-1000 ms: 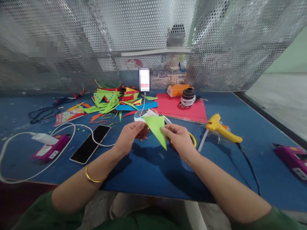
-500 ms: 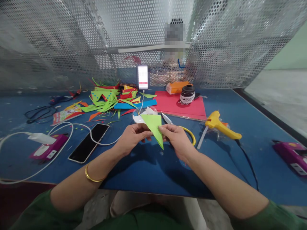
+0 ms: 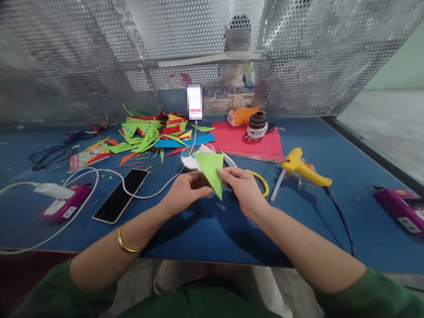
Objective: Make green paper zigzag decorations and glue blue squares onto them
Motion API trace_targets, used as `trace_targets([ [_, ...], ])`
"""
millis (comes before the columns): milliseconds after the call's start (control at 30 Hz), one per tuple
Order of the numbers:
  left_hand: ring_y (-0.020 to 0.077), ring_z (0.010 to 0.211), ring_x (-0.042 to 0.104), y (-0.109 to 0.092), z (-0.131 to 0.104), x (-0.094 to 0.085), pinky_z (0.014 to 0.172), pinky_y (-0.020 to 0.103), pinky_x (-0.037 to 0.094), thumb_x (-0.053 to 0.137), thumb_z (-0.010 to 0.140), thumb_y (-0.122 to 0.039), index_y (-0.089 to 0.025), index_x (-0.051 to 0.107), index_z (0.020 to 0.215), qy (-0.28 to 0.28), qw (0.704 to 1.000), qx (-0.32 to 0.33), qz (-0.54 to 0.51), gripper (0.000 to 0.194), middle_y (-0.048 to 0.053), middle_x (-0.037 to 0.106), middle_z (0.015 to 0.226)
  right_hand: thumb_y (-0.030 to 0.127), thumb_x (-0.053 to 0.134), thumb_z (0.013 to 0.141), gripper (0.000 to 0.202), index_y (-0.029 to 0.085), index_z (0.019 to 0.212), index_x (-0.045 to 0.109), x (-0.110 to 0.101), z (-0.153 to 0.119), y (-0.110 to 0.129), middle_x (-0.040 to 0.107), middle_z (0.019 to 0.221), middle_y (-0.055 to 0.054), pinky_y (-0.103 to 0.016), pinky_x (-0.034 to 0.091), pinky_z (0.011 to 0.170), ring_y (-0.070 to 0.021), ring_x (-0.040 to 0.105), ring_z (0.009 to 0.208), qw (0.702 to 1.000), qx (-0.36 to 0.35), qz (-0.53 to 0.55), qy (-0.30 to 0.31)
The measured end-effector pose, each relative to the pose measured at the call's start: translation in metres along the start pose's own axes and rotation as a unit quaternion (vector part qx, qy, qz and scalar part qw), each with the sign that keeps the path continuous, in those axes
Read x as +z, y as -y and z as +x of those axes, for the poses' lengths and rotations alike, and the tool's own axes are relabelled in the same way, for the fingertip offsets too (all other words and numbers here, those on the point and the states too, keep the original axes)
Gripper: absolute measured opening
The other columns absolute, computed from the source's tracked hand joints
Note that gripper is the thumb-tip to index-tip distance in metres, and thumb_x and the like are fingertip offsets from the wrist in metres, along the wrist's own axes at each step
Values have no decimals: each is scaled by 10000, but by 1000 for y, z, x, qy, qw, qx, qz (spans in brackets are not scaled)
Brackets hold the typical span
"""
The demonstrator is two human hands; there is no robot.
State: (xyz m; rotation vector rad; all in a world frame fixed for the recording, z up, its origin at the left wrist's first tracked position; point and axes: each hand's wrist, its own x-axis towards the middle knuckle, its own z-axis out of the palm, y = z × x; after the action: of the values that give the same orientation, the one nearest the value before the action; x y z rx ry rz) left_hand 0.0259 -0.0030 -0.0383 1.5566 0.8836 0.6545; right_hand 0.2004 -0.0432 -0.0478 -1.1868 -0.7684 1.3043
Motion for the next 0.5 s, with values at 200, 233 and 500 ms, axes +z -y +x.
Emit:
trace_targets([
  [200,147,664,703,-9,-4,5,671,271,556,618,741,-135,-136,764,915,-5,1000,2,-7,226,52,771,807,478,878,599,292,229,708,771,3,-2,-3,702,691,-2,-286,411,658,-125,551,666,1000,-14,-26,6],
  [233,144,649,695,-9,-4,6,660,265,550,611,740,-126,-135,769,883,-9,1000,-1,-5,213,47,765,770,484,876,599,298,228,714,775,4,-3,-3,706,693,-5,-292,414,665,-130,555,671,999,-12,-31,9],
  [500,144,524,594,-5,-6,5,522,242,402,650,745,-206,-149,694,601,-128,977,16,172,162,17,655,554,611,731,728,537,225,1101,733,4,-10,-1,750,1001,-76,-372,499,808,-248,657,1002,979,-120,-158,49],
])
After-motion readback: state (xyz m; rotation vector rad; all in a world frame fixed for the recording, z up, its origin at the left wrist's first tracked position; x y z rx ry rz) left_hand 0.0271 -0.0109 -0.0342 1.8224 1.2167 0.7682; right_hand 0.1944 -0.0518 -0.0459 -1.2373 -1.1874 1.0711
